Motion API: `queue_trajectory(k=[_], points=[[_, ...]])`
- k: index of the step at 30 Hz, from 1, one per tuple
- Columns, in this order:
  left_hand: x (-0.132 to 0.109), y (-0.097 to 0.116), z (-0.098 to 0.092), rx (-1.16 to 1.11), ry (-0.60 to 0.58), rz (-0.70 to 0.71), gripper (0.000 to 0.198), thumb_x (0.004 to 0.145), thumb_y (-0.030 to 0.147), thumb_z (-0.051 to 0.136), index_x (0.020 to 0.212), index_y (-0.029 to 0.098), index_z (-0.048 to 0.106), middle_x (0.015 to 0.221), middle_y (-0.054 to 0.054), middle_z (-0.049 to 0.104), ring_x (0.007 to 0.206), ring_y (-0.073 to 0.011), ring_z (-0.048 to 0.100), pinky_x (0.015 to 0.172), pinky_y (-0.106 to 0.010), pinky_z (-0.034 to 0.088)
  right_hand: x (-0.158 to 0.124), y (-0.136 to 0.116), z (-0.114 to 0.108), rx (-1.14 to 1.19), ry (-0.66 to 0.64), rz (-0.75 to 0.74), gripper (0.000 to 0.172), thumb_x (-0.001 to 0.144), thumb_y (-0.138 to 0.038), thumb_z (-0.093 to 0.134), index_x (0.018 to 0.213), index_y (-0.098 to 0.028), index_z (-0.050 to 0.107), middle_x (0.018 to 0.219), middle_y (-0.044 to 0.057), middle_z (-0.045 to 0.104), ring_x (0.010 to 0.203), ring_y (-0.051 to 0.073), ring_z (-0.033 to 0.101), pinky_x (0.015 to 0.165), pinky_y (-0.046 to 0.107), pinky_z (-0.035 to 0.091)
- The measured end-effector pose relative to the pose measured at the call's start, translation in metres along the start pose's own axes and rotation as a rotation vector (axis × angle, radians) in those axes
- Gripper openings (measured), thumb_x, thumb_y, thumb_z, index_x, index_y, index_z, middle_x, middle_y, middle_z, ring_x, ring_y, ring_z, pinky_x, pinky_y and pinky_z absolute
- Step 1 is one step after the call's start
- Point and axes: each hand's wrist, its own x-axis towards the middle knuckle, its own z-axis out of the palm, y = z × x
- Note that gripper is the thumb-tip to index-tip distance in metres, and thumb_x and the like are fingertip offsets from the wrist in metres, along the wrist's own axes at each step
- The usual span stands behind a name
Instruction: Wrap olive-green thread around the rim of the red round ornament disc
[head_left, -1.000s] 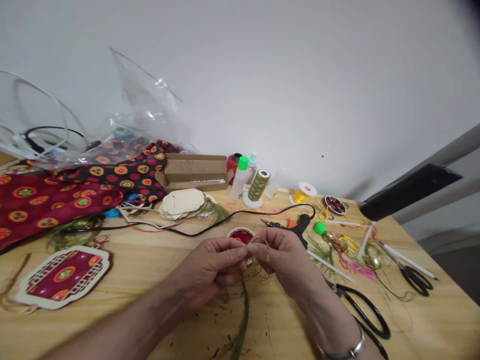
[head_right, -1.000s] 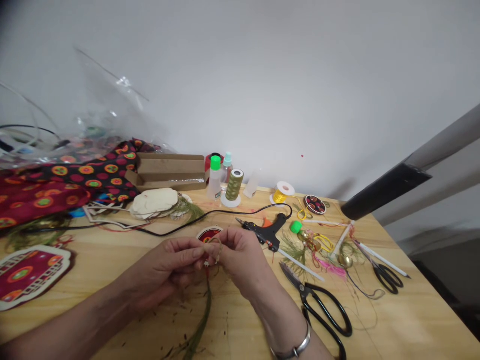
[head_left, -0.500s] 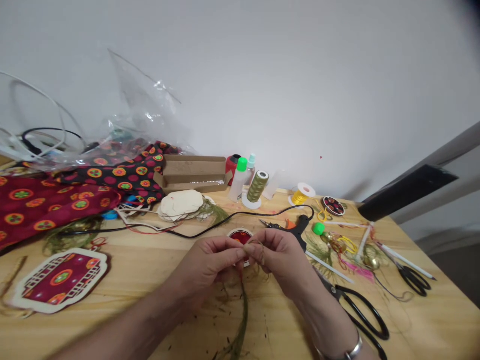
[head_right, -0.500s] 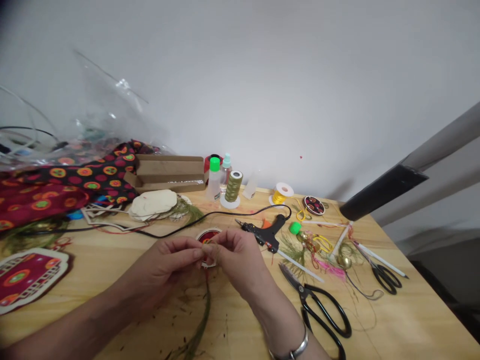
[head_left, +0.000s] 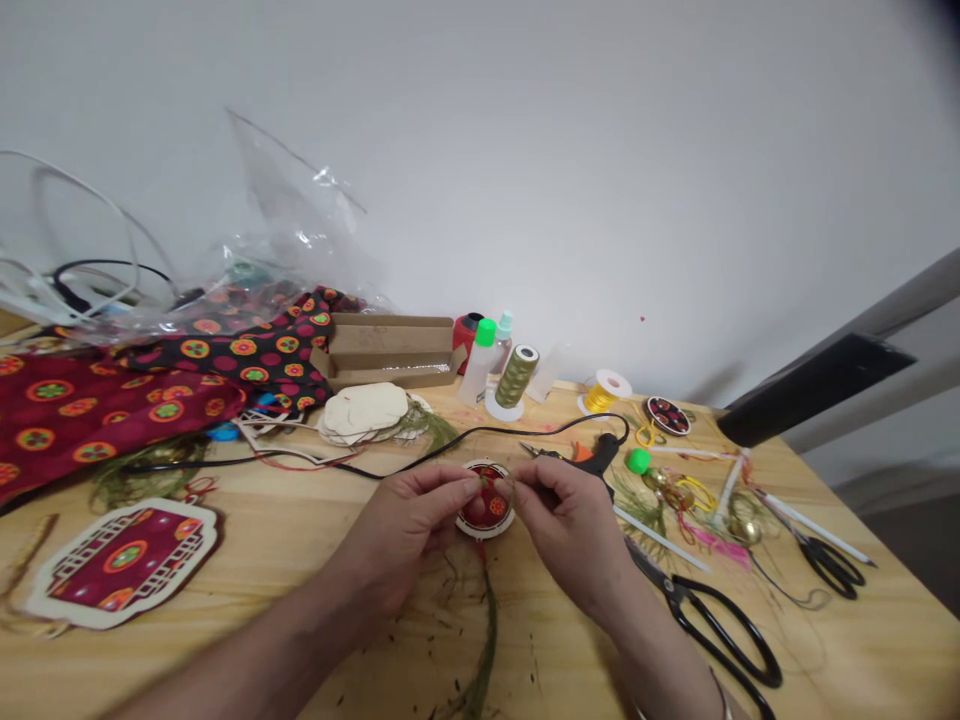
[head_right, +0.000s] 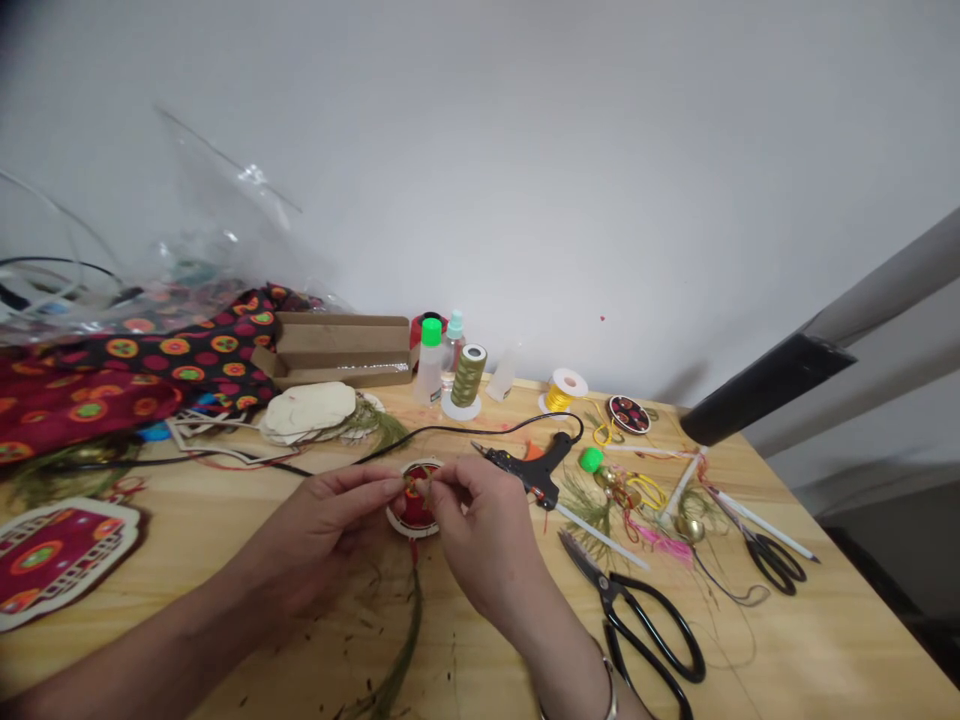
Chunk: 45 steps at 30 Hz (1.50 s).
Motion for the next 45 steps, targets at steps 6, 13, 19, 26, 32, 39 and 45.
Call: queue_trajectory(k=[6, 13, 19, 26, 32, 39, 45], points=[[0.000, -0.002, 0.000, 0.019, 0.055, 0.030, 0.009, 0.068, 0.023, 0.068, 0.071, 0.014, 0.069, 0.051, 0.003, 0.061, 0.040, -0.0025, 0.038, 0.038, -0.014, 0.025, -0.012, -0.009, 0.009, -0.009, -0.067, 0.026, 0.021, 0.080, -0.027, 0.052, 0.065, -0.017, 0.062, 0.055, -0.001, 0.056, 0.051, 0.010, 0.044, 0.046, 0.020, 0.032], [0.002, -0.002, -0.002, -0.087, 0.068, -0.054, 0.011, 0.066, 0.025, 0.068, 0.067, 0.015, 0.063, 0.058, 0.001, 0.063, 0.047, -0.0071, 0.053, 0.044, -0.015, 0.036, -0.023, -0.008, 0.020, -0.258, -0.221, -0.260, 0.019, 0.083, -0.018, 0.046, 0.069, -0.019, 0.059, 0.063, -0.001, 0.061, 0.055, 0.009, 0.048, 0.055, 0.021, 0.032], [0.002, 0.000, -0.002, -0.183, 0.035, -0.041, 0.011, 0.066, 0.018, 0.067, 0.060, 0.014, 0.059, 0.043, 0.008, 0.045, 0.039, -0.0029, 0.038, 0.038, -0.012, 0.026, -0.016, -0.008, 0.006, -0.303, -0.318, -0.276, 0.023, 0.078, -0.019, 0.049, 0.056, -0.017, 0.055, 0.055, -0.001, 0.057, 0.053, 0.010, 0.048, 0.052, 0.022, 0.031], [0.002, -0.007, -0.003, -0.132, 0.003, -0.022, 0.007, 0.069, 0.020, 0.066, 0.066, 0.013, 0.065, 0.045, 0.006, 0.045, 0.045, -0.0048, 0.039, 0.047, -0.015, 0.032, 0.004, 0.005, 0.006, 0.447, -0.003, 0.178, 0.018, 0.074, -0.024, 0.056, 0.090, -0.016, 0.057, 0.088, 0.006, 0.063, 0.078, 0.015, 0.058, 0.069, 0.026, 0.045], [0.001, -0.007, 0.000, -0.066, -0.028, -0.023, 0.011, 0.069, 0.022, 0.066, 0.063, 0.013, 0.067, 0.044, 0.006, 0.043, 0.046, -0.0051, 0.036, 0.047, -0.015, 0.031, 0.004, 0.001, 0.014, 0.741, -0.172, 0.327, 0.029, 0.064, -0.028, 0.068, 0.086, -0.014, 0.057, 0.077, 0.005, 0.063, 0.065, 0.013, 0.058, 0.065, 0.028, 0.047], [0.000, -0.007, 0.002, -0.018, -0.064, -0.017, 0.011, 0.068, 0.023, 0.065, 0.063, 0.013, 0.068, 0.052, 0.002, 0.054, 0.053, -0.0099, 0.046, 0.056, -0.021, 0.037, 0.007, 0.000, 0.012, 0.683, -0.204, 0.372, 0.020, 0.067, -0.028, 0.063, 0.079, -0.013, 0.064, 0.055, -0.001, 0.059, 0.043, 0.008, 0.049, 0.040, 0.019, 0.039], [-0.001, -0.007, 0.002, 0.039, -0.012, -0.008, 0.011, 0.067, 0.024, 0.066, 0.065, 0.014, 0.070, 0.048, 0.004, 0.051, 0.052, -0.0083, 0.043, 0.056, -0.018, 0.035, 0.008, 0.001, 0.013, 0.690, -0.090, 0.342, 0.007, 0.058, -0.017, 0.069, 0.065, -0.015, 0.069, 0.057, -0.001, 0.062, 0.046, 0.006, 0.048, 0.047, 0.019, 0.040]])
